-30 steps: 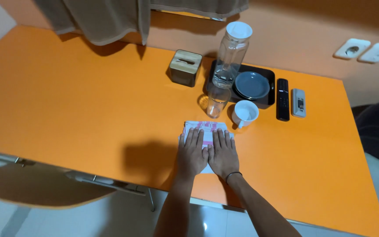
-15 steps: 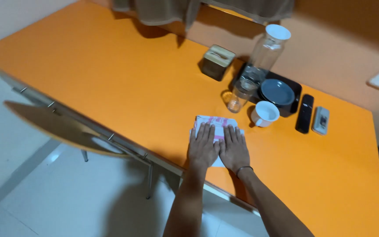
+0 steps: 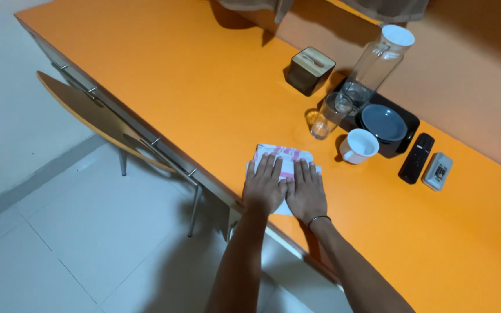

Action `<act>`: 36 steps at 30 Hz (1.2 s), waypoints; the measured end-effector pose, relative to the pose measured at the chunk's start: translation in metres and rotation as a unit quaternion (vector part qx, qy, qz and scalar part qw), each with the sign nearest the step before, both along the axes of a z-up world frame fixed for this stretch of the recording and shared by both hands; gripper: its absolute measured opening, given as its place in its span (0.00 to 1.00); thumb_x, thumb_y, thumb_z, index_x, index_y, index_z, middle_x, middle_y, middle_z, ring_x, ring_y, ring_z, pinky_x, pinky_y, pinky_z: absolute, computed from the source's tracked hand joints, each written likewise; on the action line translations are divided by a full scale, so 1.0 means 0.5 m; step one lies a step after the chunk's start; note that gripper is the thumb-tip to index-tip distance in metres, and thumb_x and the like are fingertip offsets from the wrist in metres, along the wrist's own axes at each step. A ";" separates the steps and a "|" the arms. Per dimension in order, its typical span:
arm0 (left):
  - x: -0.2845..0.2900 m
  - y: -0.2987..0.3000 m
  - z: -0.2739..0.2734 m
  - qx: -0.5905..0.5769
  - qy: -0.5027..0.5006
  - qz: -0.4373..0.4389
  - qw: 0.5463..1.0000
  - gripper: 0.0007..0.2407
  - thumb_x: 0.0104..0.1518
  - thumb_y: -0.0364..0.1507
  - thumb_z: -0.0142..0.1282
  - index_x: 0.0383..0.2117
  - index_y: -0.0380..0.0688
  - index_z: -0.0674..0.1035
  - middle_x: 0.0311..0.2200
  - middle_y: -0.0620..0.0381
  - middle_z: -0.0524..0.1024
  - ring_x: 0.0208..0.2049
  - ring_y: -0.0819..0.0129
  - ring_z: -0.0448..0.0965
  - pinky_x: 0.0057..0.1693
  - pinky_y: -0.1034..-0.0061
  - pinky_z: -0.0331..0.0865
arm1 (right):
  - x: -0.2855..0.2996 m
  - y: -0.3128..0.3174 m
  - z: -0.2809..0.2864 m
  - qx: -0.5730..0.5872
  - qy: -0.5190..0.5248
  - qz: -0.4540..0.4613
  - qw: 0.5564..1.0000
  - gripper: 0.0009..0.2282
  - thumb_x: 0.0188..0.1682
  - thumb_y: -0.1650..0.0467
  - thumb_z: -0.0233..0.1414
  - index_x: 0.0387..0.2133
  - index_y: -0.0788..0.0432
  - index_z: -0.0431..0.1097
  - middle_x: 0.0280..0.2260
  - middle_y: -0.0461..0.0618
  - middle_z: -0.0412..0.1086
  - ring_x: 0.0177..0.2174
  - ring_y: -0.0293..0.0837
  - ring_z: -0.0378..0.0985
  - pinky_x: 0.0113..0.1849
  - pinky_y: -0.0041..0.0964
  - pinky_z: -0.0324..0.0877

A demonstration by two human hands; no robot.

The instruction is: The person wipes an orange table with a cloth, moving a cup and other items aside to clean the surface. Then the person walks to the bed, picks up a pillow, and carries it back to the table area.

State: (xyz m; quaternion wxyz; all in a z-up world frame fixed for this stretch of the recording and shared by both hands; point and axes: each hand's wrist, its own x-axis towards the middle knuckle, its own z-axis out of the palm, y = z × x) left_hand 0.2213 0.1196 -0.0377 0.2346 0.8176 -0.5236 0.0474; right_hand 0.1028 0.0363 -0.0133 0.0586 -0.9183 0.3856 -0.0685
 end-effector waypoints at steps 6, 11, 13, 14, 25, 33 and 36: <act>-0.010 -0.034 -0.003 -0.168 -0.042 0.045 0.984 0.25 0.52 0.37 0.56 0.56 0.38 0.75 0.59 0.41 0.71 0.65 0.50 0.66 0.68 0.45 0.51 | 0.011 -0.079 -0.028 -0.020 -0.045 0.076 0.996 0.27 0.57 0.59 0.35 0.68 0.60 0.51 0.70 0.57 0.47 0.68 0.58 0.43 0.65 0.56 0.40; 0.009 -0.077 0.004 -0.158 -0.067 0.097 0.980 0.25 0.55 0.37 0.55 0.58 0.38 0.75 0.60 0.43 0.71 0.65 0.51 0.66 0.70 0.47 0.52 | 0.050 -0.130 -0.015 -0.023 -0.066 0.127 0.989 0.27 0.57 0.60 0.37 0.67 0.61 0.53 0.69 0.59 0.50 0.68 0.60 0.45 0.65 0.57 0.43; -0.004 -0.094 -0.007 -0.143 -0.063 0.112 0.981 0.25 0.53 0.38 0.55 0.58 0.39 0.75 0.60 0.43 0.71 0.65 0.51 0.66 0.70 0.46 0.51 | 0.041 -0.153 -0.024 -0.009 -0.079 0.136 0.988 0.27 0.55 0.60 0.37 0.66 0.61 0.53 0.68 0.59 0.50 0.67 0.61 0.45 0.63 0.58 0.43; 0.005 -0.097 -0.007 -0.140 -0.075 0.115 0.981 0.25 0.55 0.38 0.54 0.59 0.39 0.74 0.61 0.43 0.71 0.65 0.51 0.66 0.70 0.47 0.51 | 0.052 -0.161 -0.028 -0.014 -0.091 0.145 0.985 0.27 0.55 0.60 0.37 0.67 0.60 0.54 0.68 0.59 0.51 0.68 0.60 0.46 0.64 0.58 0.44; -0.070 -0.081 0.020 0.100 -0.008 0.177 0.979 0.26 0.65 0.43 0.32 0.70 0.49 0.58 0.73 0.53 0.50 0.74 0.61 0.43 0.73 0.54 0.35 | 0.004 -0.141 -0.020 0.025 -0.097 0.171 0.980 0.26 0.57 0.60 0.35 0.66 0.60 0.53 0.68 0.59 0.50 0.67 0.61 0.45 0.63 0.58 0.42; -0.231 -0.012 0.071 0.180 0.027 0.193 0.964 0.27 0.66 0.43 0.29 0.72 0.52 0.52 0.74 0.57 0.43 0.74 0.64 0.37 0.73 0.55 0.34 | -0.145 -0.083 -0.019 -0.014 -0.086 0.201 0.976 0.25 0.58 0.62 0.37 0.66 0.60 0.55 0.68 0.59 0.51 0.67 0.61 0.47 0.64 0.59 0.43; -0.294 0.020 0.072 0.193 0.026 0.209 0.958 0.27 0.66 0.44 0.29 0.72 0.53 0.52 0.74 0.58 0.43 0.74 0.65 0.38 0.74 0.55 0.35 | -0.203 -0.056 -0.011 -0.013 -0.082 0.221 0.972 0.24 0.59 0.61 0.37 0.66 0.60 0.55 0.68 0.59 0.50 0.67 0.61 0.46 0.64 0.59 0.44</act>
